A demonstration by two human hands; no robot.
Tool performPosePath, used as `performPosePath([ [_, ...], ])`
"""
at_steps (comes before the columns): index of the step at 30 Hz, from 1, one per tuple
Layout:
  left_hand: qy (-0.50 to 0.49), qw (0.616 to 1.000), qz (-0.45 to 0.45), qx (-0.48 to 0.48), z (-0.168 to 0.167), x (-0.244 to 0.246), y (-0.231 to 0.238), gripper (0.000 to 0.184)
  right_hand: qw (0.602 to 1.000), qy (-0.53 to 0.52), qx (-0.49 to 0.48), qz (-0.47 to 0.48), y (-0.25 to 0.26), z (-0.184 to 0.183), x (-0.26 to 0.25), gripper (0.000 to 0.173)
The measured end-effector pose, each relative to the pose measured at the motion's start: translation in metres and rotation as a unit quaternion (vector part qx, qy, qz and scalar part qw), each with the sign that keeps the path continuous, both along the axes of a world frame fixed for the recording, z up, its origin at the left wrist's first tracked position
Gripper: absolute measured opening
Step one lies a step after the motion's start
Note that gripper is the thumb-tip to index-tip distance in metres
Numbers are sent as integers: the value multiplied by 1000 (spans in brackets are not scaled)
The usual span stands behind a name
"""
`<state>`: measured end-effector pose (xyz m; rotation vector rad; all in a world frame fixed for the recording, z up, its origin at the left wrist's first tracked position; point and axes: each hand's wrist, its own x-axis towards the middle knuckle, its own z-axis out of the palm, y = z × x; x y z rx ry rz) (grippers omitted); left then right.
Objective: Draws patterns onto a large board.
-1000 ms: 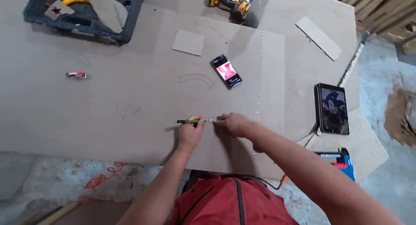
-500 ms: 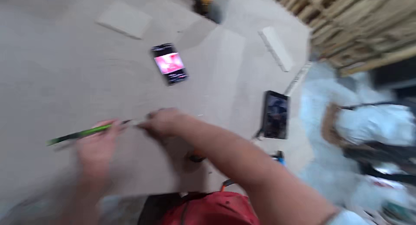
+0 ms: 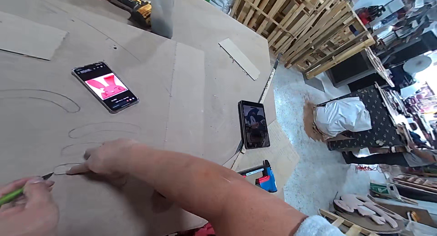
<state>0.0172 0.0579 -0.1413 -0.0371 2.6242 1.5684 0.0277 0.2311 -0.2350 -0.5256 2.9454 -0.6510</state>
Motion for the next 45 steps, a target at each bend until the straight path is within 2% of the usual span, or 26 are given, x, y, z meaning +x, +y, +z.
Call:
performPosePath([
  [2,21,1000,9,5,-5,2,-1,36,970,-223,93,23,0,60,0,53],
  [3,27,1000,13,5,-6,3,-2,36,993,-113,26,-2,2,51,8,47],
  [4,29,999,15,-1,-5,4,-2,36,999,-38,-18,-15,3,57,12,41],
  [5,38,999,13,-6,-6,5,-3,35,997,-78,-2,-17,6,95,17,41],
  [6,45,999,11,-11,-7,7,-1,36,975,-215,53,-10,9,158,18,45],
  [7,43,999,7,-18,-6,10,2,38,926,-361,113,-13,9,211,11,51],
  [10,44,997,34,-56,-13,14,-3,35,960,-272,53,36,14,159,-13,44],
  [13,66,992,33,-104,-16,15,-5,28,960,-255,87,74,5,134,-26,59],
  [17,119,987,10,-104,-23,26,2,23,954,-255,131,92,4,132,-29,74],
  [24,149,986,-30,-71,-35,53,7,19,950,-257,149,100,2,133,-29,75],
  [29,147,983,-85,-74,-30,69,3,20,947,-269,145,96,2,137,-29,80],
  [39,143,976,-160,-30,-34,73,-6,18,951,-253,149,100,4,136,-28,78],
  [45,142,972,-184,-38,-35,76,-7,17,950,-249,156,102,4,136,-28,80],
])
